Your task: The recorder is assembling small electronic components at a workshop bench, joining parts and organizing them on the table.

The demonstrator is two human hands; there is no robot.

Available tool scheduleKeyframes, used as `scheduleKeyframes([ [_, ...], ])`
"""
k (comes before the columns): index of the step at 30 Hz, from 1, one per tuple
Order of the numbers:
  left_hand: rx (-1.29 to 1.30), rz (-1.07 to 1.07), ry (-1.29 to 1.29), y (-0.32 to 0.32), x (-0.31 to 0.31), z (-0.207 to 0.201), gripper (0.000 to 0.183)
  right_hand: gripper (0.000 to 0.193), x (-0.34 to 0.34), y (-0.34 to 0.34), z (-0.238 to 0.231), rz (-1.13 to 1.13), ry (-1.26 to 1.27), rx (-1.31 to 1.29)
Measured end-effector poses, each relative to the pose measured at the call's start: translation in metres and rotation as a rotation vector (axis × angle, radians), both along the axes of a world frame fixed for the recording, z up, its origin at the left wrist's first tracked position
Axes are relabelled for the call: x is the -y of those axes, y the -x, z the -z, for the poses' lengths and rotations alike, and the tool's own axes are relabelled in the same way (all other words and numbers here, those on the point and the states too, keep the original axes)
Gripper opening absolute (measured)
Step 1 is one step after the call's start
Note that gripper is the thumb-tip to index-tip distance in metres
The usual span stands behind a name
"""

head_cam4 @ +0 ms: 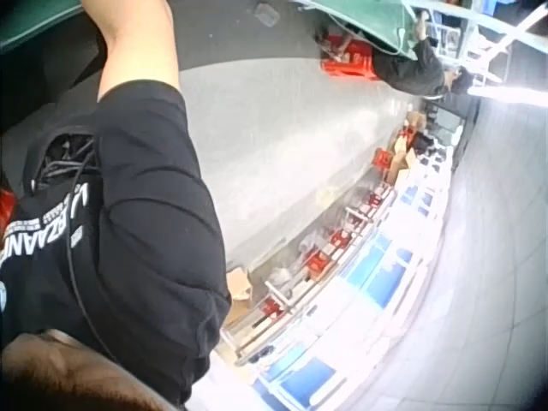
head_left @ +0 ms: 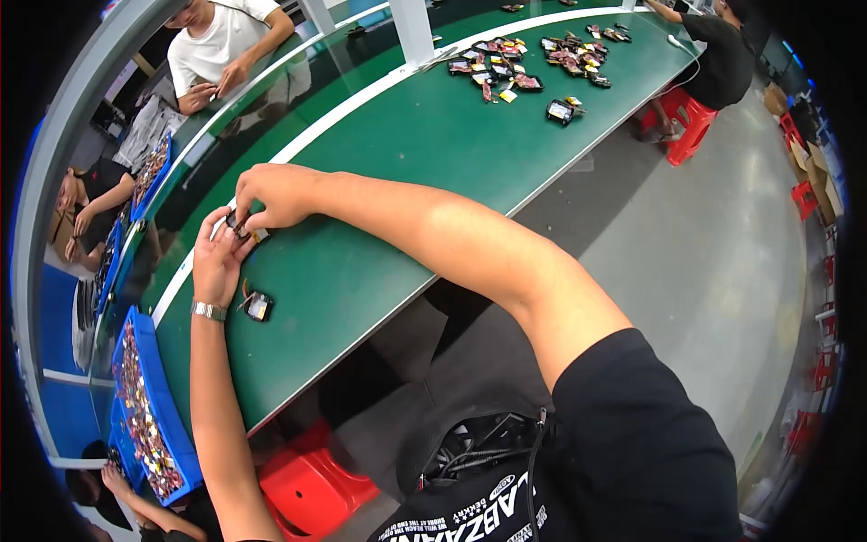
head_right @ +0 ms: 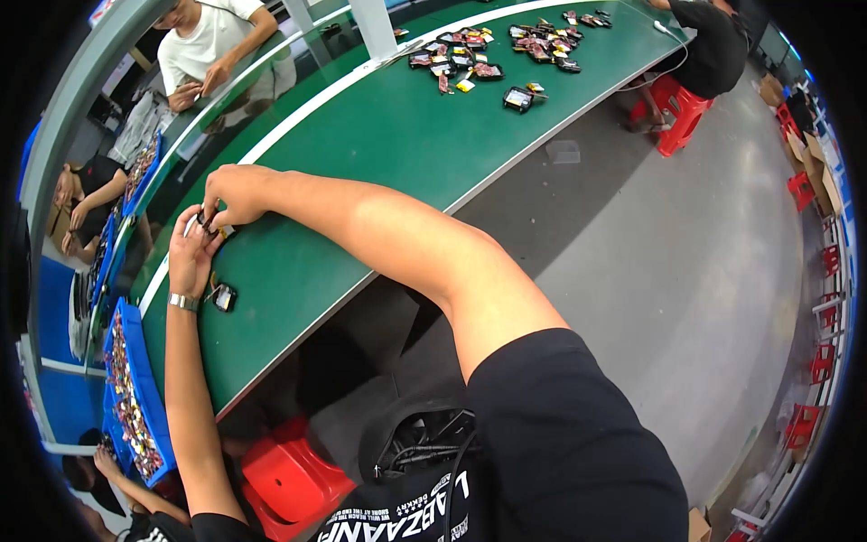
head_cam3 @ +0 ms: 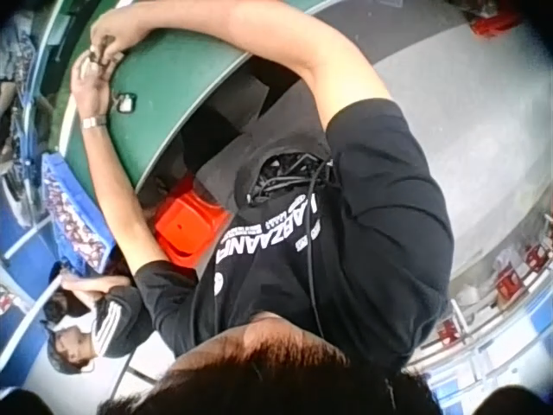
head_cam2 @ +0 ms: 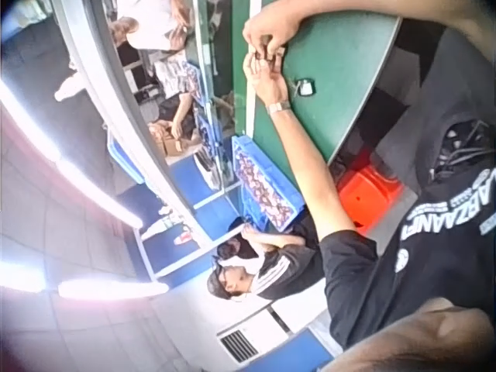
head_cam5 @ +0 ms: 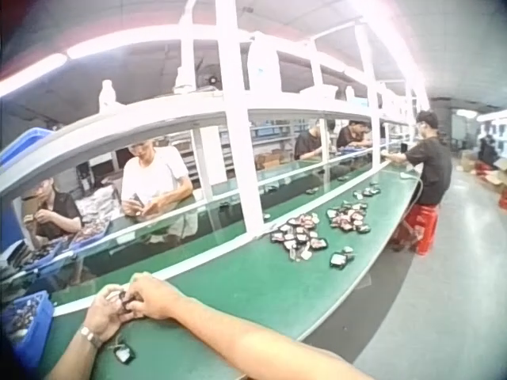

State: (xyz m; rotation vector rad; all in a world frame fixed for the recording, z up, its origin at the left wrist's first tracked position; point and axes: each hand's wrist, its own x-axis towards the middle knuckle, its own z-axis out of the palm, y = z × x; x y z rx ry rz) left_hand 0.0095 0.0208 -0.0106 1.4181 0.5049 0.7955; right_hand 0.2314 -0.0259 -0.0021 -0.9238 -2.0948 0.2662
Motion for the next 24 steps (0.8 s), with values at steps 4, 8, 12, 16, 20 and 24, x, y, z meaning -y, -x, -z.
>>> scheduleKeyframes([
  [4,-0.021,0.002,0.013,0.004,0.001,-0.001,0.037,0.017,0.006,0.004,0.0,0.039,-0.008,-0.016],
  [8,0.11,0.013,0.051,0.01,0.012,-0.001,0.035,0.016,-0.003,0.024,-0.007,0.011,-0.138,-0.029],
  [12,0.126,-0.069,0.166,0.004,0.023,0.002,0.03,0.013,0.003,0.019,-0.006,-0.061,-0.069,-0.012],
  [16,0.129,-0.048,0.184,0.001,0.027,-0.004,0.026,0.013,0.022,0.024,-0.007,0.033,0.043,-0.095],
  [20,0.125,-0.064,0.214,0.003,0.028,-0.004,0.026,0.01,0.023,0.033,-0.009,0.113,0.04,-0.106],
  [24,0.155,-0.002,0.284,0.006,0.025,-0.005,0.025,0.01,0.026,0.034,-0.016,0.151,0.034,-0.125],
])
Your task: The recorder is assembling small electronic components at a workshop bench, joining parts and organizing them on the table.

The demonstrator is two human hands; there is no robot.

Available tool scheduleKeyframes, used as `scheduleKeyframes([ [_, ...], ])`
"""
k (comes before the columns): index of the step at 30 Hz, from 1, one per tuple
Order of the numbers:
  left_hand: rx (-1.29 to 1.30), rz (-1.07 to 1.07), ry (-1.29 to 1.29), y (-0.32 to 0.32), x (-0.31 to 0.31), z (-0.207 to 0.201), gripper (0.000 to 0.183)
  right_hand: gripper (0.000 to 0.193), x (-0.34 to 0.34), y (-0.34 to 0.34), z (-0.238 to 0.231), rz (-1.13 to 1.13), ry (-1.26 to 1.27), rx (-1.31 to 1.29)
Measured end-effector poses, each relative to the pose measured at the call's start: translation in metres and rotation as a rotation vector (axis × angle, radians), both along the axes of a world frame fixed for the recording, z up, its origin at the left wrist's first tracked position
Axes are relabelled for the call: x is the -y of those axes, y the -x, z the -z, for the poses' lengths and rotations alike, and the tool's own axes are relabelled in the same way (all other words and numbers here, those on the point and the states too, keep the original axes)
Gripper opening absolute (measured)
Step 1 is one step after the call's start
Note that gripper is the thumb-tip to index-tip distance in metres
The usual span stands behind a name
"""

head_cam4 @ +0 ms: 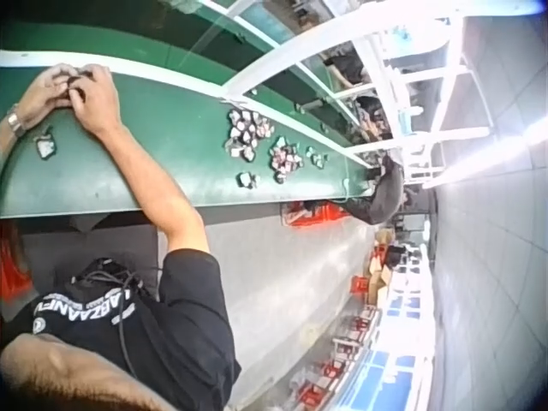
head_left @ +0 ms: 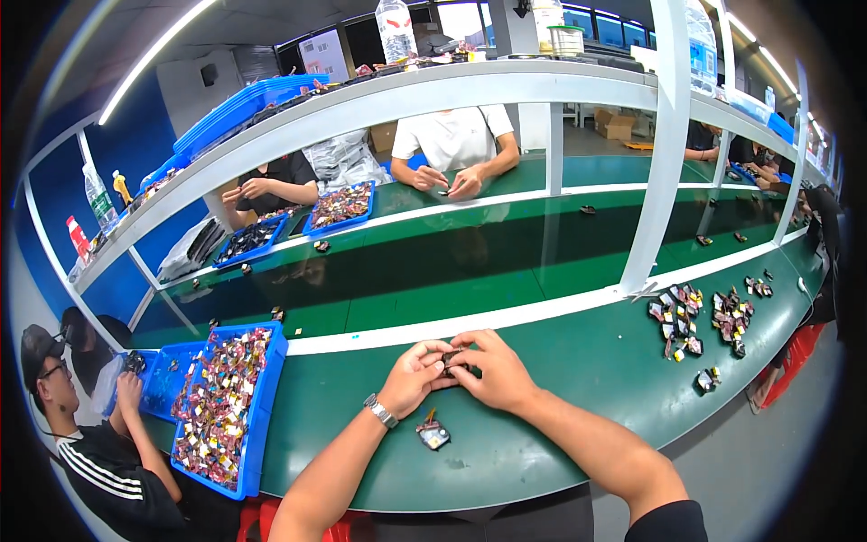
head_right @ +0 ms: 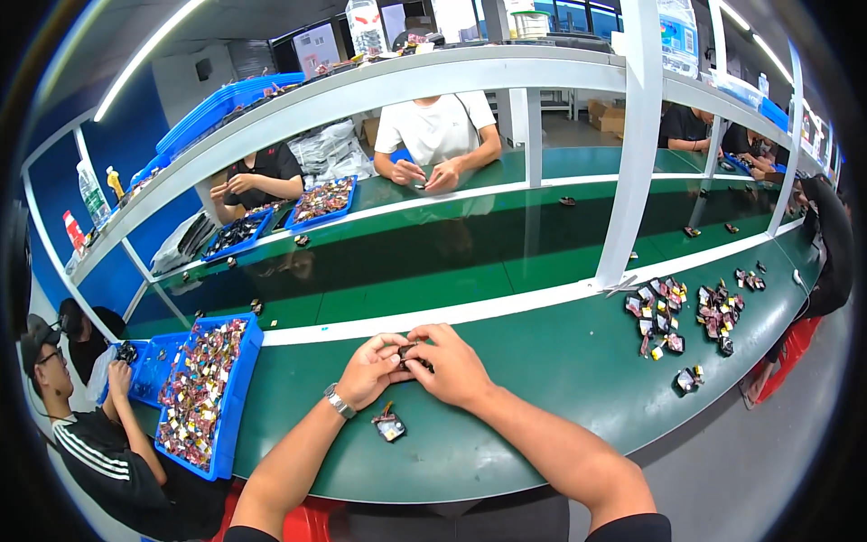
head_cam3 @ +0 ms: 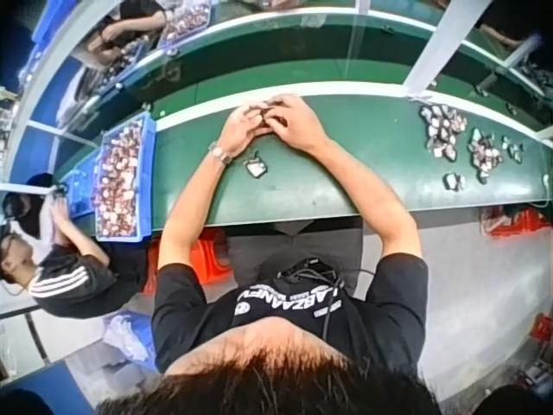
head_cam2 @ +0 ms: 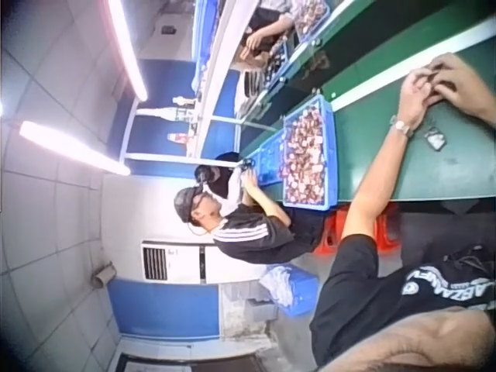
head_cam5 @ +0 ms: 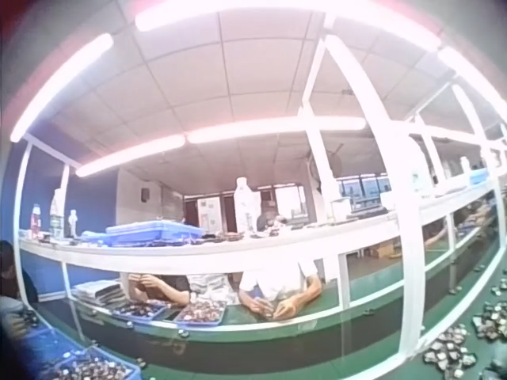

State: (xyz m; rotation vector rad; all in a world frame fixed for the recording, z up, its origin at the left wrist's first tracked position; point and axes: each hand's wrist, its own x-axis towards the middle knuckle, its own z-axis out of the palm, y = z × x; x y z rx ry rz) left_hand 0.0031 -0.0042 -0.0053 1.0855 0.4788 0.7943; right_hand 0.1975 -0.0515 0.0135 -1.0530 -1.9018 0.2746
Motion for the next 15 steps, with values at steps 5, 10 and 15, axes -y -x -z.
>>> scheduleKeyframes([
  [5,-0.004,0.008,-0.013,0.0004,-0.0016,-0.0016,0.026,0.012,-0.0006,0.0005,0.0,0.009,-0.003,-0.006],
  [10,-0.018,-0.006,0.017,0.0037,-0.001,-0.0008,0.022,0.013,0.0023,0.0004,-0.0033,-0.027,-0.061,0.047],
  [15,-0.019,-0.004,-0.008,0.0017,0.002,-0.0002,0.023,0.013,0.0055,0.0043,0.0028,-0.002,-0.028,-0.014],
])
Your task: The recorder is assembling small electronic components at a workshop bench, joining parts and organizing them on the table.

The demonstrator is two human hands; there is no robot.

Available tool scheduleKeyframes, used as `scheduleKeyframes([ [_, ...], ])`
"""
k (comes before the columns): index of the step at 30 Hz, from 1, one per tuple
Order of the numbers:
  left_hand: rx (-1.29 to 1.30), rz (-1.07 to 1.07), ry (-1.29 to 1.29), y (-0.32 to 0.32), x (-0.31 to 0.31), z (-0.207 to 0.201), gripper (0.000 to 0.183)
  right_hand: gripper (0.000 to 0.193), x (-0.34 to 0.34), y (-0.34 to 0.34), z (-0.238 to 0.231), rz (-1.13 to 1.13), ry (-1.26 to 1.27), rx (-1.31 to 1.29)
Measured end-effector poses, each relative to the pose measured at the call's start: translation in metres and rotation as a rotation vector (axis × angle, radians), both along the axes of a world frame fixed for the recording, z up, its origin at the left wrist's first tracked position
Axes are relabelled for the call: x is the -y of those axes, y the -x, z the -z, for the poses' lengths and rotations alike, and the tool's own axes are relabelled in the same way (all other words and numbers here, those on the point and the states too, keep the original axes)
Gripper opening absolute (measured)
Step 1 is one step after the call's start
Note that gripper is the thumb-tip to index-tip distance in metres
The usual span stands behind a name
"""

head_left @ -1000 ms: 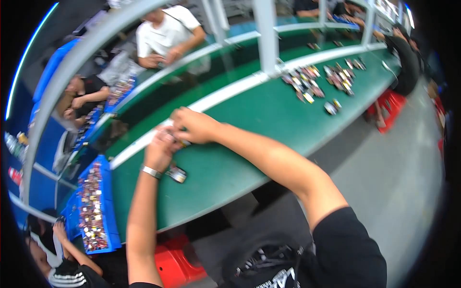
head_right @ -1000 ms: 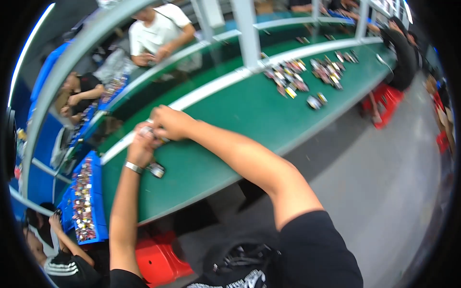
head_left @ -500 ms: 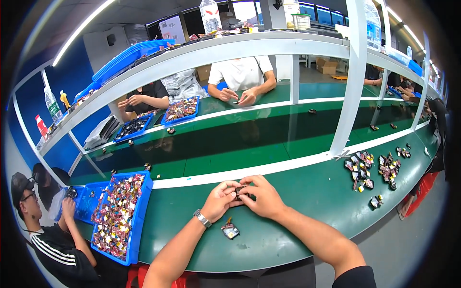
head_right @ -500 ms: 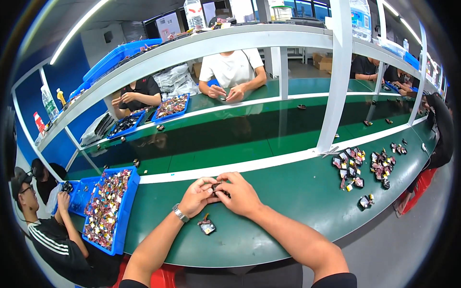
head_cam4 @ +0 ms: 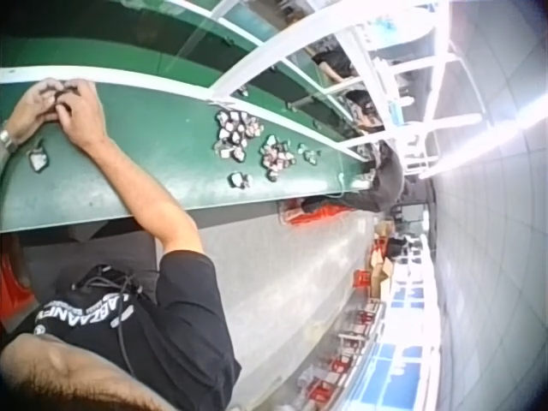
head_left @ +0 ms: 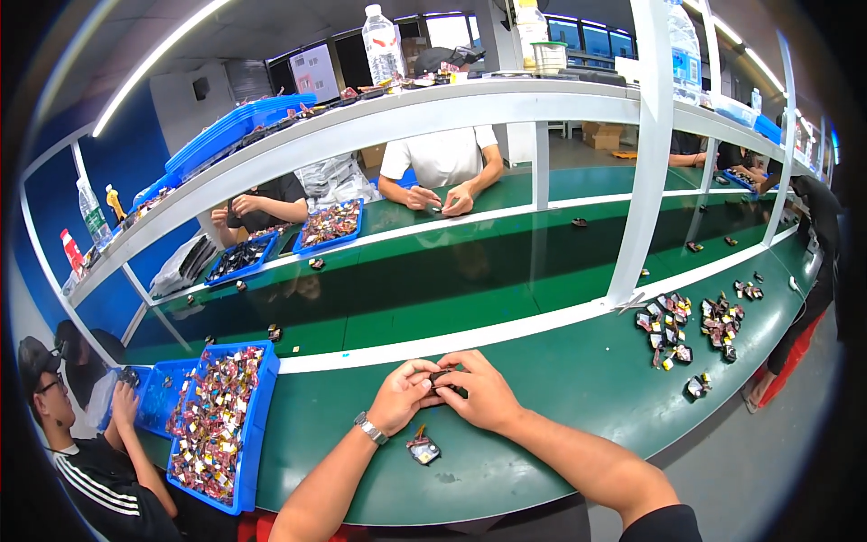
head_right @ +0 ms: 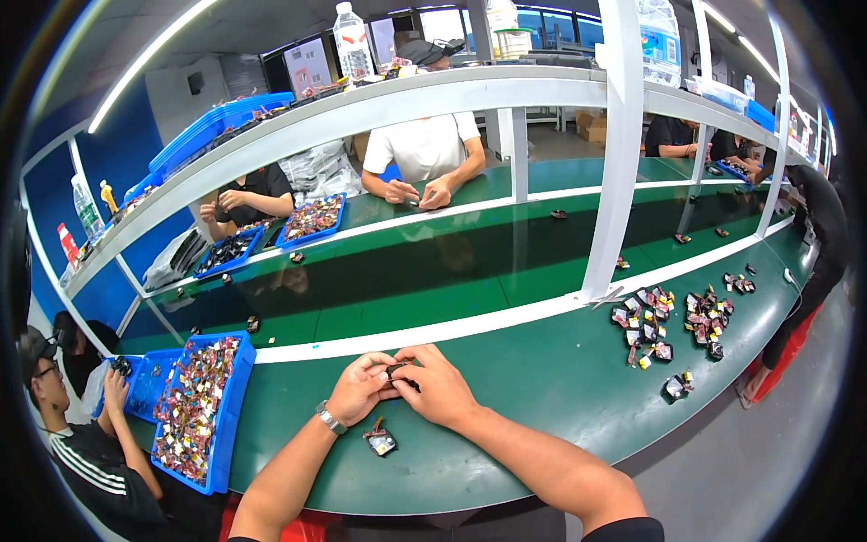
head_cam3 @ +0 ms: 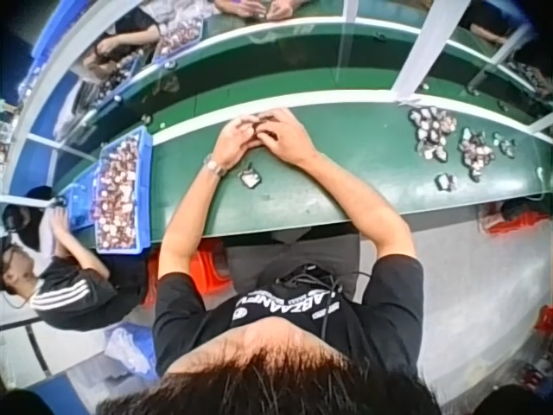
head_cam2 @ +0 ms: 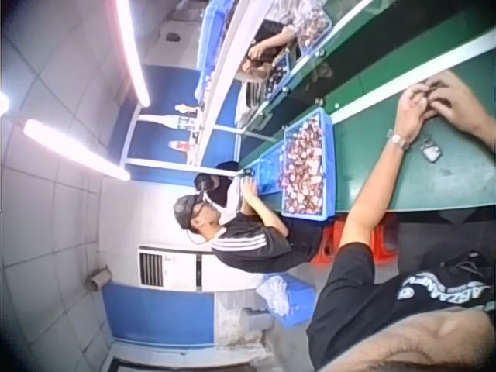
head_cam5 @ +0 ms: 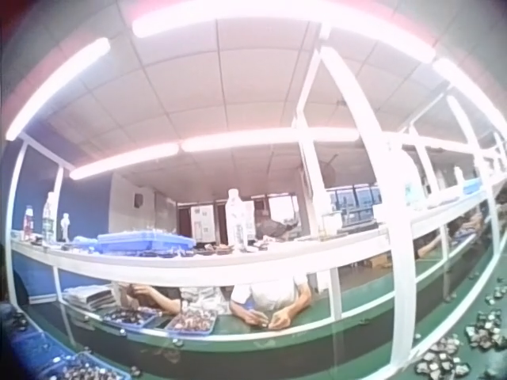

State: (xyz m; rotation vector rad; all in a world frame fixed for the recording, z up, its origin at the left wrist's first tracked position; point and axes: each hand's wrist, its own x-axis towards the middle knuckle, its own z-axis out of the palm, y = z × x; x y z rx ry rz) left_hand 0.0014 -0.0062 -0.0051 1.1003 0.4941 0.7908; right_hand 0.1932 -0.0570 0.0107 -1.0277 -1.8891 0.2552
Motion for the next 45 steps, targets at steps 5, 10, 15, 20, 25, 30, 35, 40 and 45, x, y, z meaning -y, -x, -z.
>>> scheduleKeyframes([
  [5,-0.01,-0.05,-0.052,-0.004,0.001,0.001,0.025,0.012,-0.004,-0.005,0.005,-0.019,0.063,-0.117],
  [10,0.026,-0.073,-0.128,-0.011,0.0,0.004,0.019,0.015,-0.012,-0.016,0.014,-0.086,0.097,-0.171],
  [15,-0.095,-0.179,-0.134,0.007,0.004,0.001,0.012,0.013,-0.011,0.002,0.007,-0.205,0.213,-0.284],
  [20,-0.065,-0.14,-0.112,-0.011,0.003,-0.002,0.009,0.015,-0.005,-0.013,0.004,-0.175,0.324,-0.309],
  [25,-0.136,-0.163,-0.117,-0.007,0.001,-0.002,0.008,0.014,-0.013,-0.009,0.014,-0.22,0.341,-0.396],
  [30,-0.143,-0.147,-0.088,0.005,0.006,-0.002,0.021,0.013,-0.01,0.0,0.01,-0.098,0.117,-0.138],
  [35,-0.024,-0.005,-0.069,-0.012,0.0,0.0,0.026,0.011,0.002,-0.011,0.003,0.055,0.067,-0.068],
  [40,-0.02,-0.02,-0.022,0.002,0.001,-0.001,0.027,0.009,0.005,0.003,-0.002,0.02,0.108,-0.076],
  [45,-0.018,-0.001,-0.044,0.002,0.002,-0.004,0.023,0.009,0.004,0.003,-0.001,0.029,0.084,-0.073],
])
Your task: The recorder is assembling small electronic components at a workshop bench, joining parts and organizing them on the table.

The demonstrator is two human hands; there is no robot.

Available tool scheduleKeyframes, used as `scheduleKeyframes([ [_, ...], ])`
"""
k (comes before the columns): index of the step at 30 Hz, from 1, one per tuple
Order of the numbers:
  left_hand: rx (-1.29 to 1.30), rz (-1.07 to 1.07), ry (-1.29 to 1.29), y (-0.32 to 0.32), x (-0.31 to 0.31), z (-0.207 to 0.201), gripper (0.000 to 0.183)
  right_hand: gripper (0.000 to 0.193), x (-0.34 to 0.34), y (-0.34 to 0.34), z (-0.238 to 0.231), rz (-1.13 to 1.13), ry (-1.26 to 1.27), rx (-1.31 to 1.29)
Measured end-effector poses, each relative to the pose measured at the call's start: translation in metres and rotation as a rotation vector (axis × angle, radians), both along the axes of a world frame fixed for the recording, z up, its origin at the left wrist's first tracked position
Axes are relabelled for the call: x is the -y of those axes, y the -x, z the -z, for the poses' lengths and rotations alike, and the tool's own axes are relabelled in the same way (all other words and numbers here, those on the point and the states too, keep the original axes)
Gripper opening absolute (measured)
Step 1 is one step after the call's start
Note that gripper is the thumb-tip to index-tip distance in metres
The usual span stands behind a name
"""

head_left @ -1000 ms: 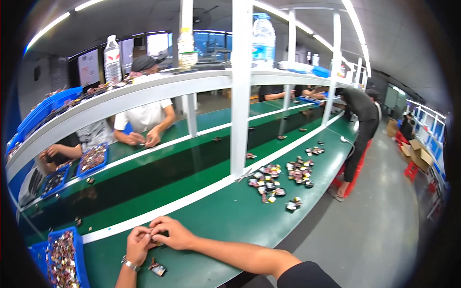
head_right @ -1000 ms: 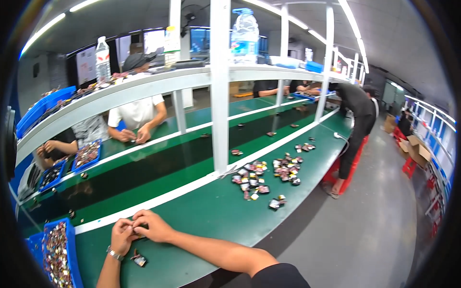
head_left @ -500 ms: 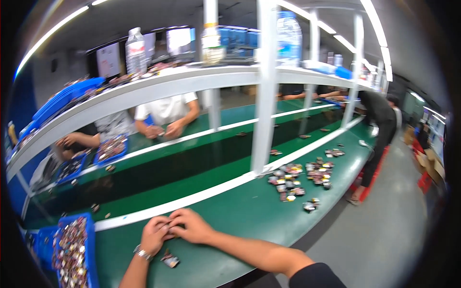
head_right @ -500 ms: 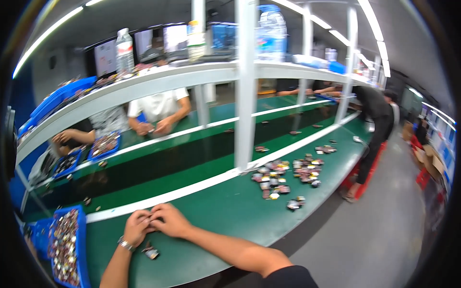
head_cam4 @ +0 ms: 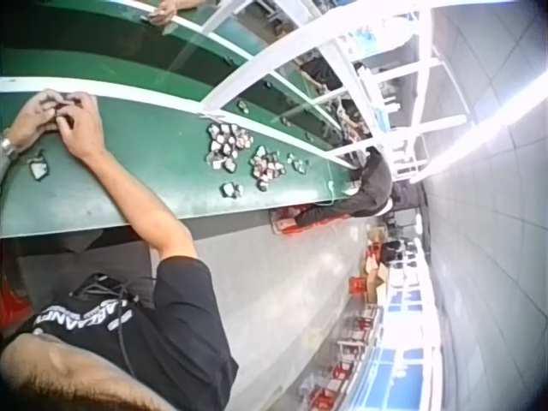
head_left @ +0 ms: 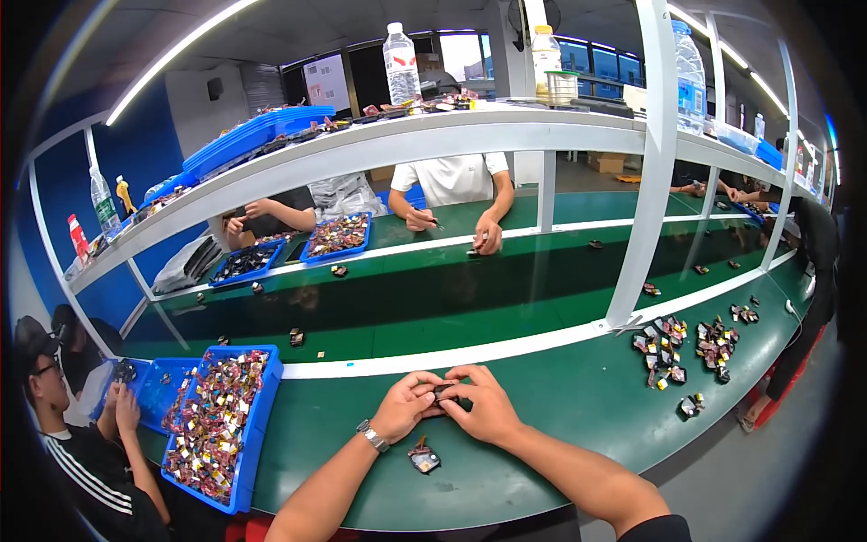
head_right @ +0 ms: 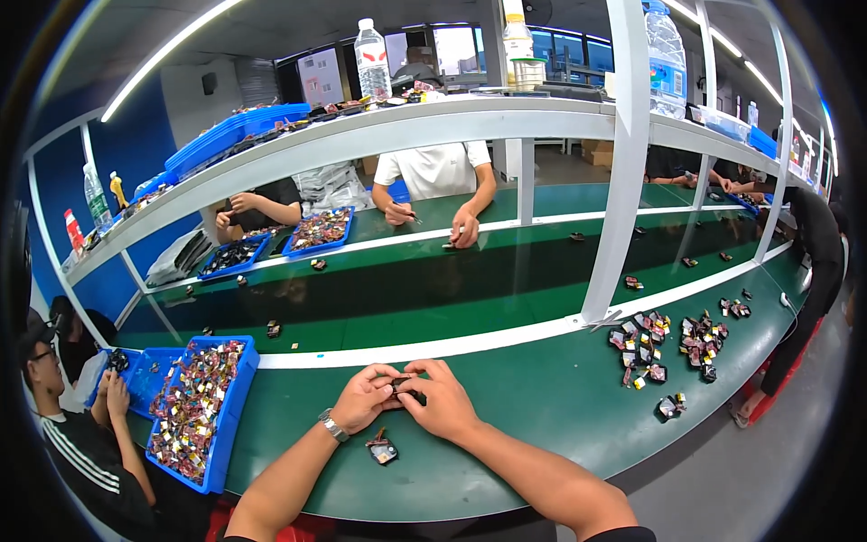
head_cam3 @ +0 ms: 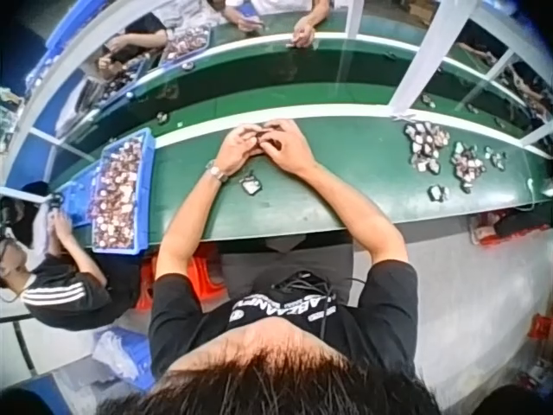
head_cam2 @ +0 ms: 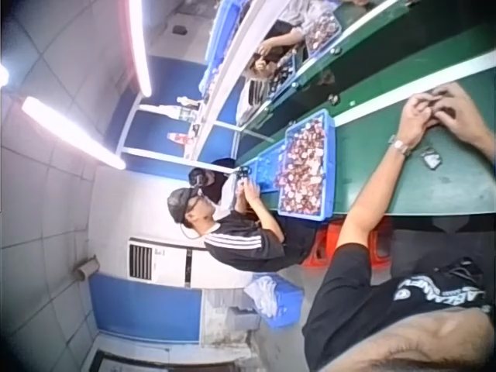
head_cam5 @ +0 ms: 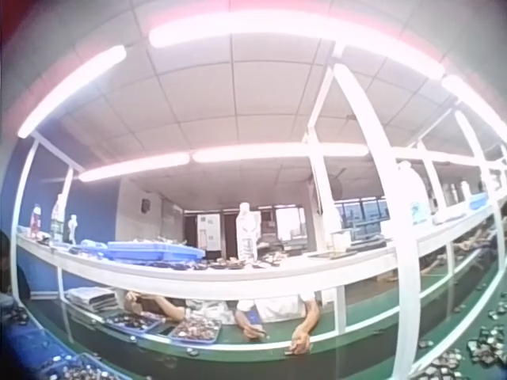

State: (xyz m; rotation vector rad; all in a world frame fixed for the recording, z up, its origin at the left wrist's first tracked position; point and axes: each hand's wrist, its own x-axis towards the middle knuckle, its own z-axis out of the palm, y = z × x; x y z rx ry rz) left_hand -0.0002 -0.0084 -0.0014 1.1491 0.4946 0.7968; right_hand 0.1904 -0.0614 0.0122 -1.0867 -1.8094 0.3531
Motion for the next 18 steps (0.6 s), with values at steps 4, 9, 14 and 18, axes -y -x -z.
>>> scheduleKeyframes([
  [4,-0.01,0.001,0.015,-0.0014,-0.0012,0.0005,0.023,0.009,0.002,0.0006,0.0003,0.06,-0.034,0.032],
  [9,-0.037,-0.011,0.018,0.0001,-0.0034,0.0042,0.023,0.007,0.0034,0.0029,0.0004,0.082,-0.057,0.044],
  [14,-0.014,-0.038,0.0,-0.0026,0.0008,0.0011,0.024,0.006,0.0015,-0.0028,-0.004,-0.028,-0.091,-0.035],
  [18,-0.027,-0.031,0.009,-0.002,0.0,0.0004,0.024,0.006,0.0022,-0.0006,0.0009,0.049,-0.056,0.0],
])
